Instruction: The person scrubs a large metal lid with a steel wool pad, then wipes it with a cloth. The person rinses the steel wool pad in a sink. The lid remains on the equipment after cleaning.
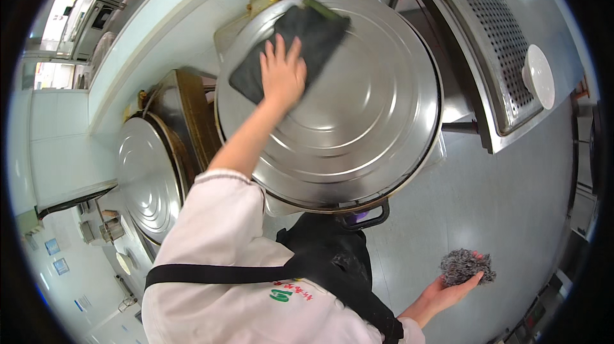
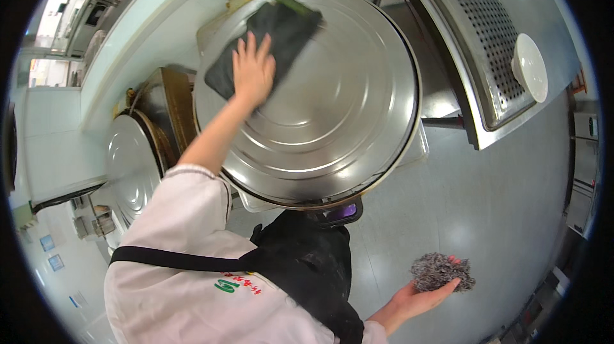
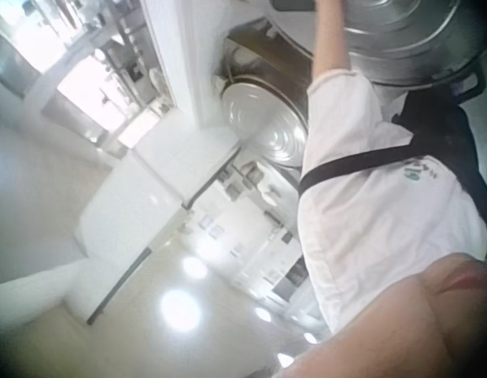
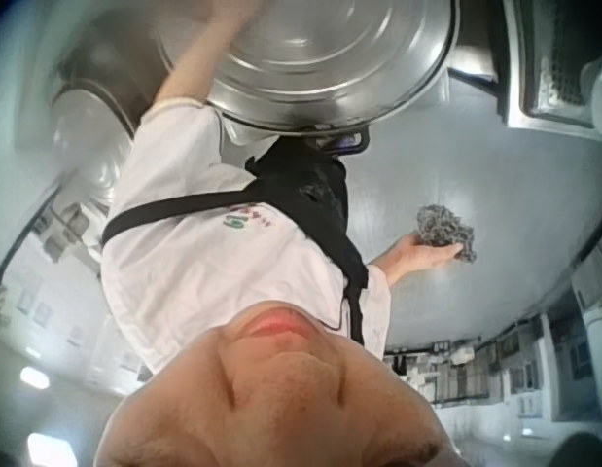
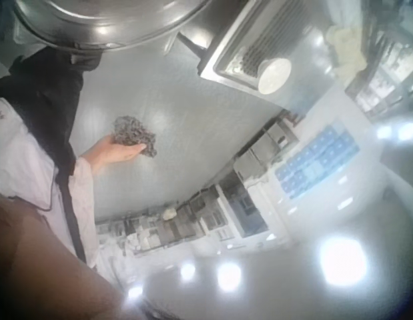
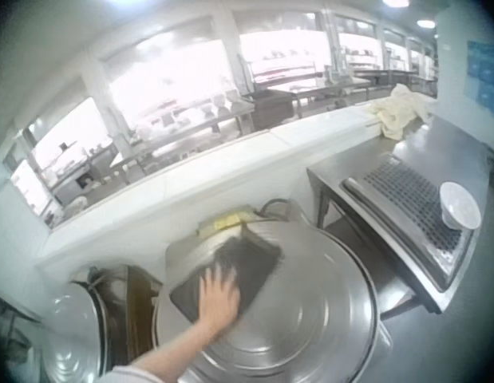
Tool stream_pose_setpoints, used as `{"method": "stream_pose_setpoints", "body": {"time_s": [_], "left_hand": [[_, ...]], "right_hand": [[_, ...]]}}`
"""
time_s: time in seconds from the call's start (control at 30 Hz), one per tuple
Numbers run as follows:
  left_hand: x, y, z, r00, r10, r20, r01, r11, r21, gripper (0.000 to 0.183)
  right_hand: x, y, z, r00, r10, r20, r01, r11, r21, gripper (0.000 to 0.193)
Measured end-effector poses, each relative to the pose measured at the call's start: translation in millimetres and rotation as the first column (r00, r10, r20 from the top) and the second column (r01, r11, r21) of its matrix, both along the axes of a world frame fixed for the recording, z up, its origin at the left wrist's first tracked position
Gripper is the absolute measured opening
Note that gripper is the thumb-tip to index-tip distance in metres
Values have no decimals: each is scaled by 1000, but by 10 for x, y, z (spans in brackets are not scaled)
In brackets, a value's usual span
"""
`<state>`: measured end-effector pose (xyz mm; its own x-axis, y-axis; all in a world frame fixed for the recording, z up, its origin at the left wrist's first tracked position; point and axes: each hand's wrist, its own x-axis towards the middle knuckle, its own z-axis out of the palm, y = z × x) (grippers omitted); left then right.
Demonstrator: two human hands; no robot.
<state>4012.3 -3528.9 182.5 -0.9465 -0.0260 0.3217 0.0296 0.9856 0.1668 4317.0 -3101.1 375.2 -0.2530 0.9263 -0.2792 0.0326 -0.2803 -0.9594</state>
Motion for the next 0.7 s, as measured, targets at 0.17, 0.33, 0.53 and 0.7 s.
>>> {"method": "stream_pose_setpoints", "body": {"time_s": [0.17,0.33,0.53,0.7], "left_hand": [[1826,68,531,963,-160,216,153,987,48,65],[1554,-458,198,976,161,150,-159,987,-26,66],[-524,-944,-203,910,412,47,-405,907,-115,64],[-1902,346,-65,983,166,80,-163,985,-51,66]], "right_hand": [[-337,-113,34,997,60,-49,-63,997,-53,52],[-420,-172,-23,992,111,-53,-115,990,-76,52],[-112,20,-164,999,-2,55,2,1000,11,54],[92,11,-20,971,-159,179,148,986,71,54]]}}
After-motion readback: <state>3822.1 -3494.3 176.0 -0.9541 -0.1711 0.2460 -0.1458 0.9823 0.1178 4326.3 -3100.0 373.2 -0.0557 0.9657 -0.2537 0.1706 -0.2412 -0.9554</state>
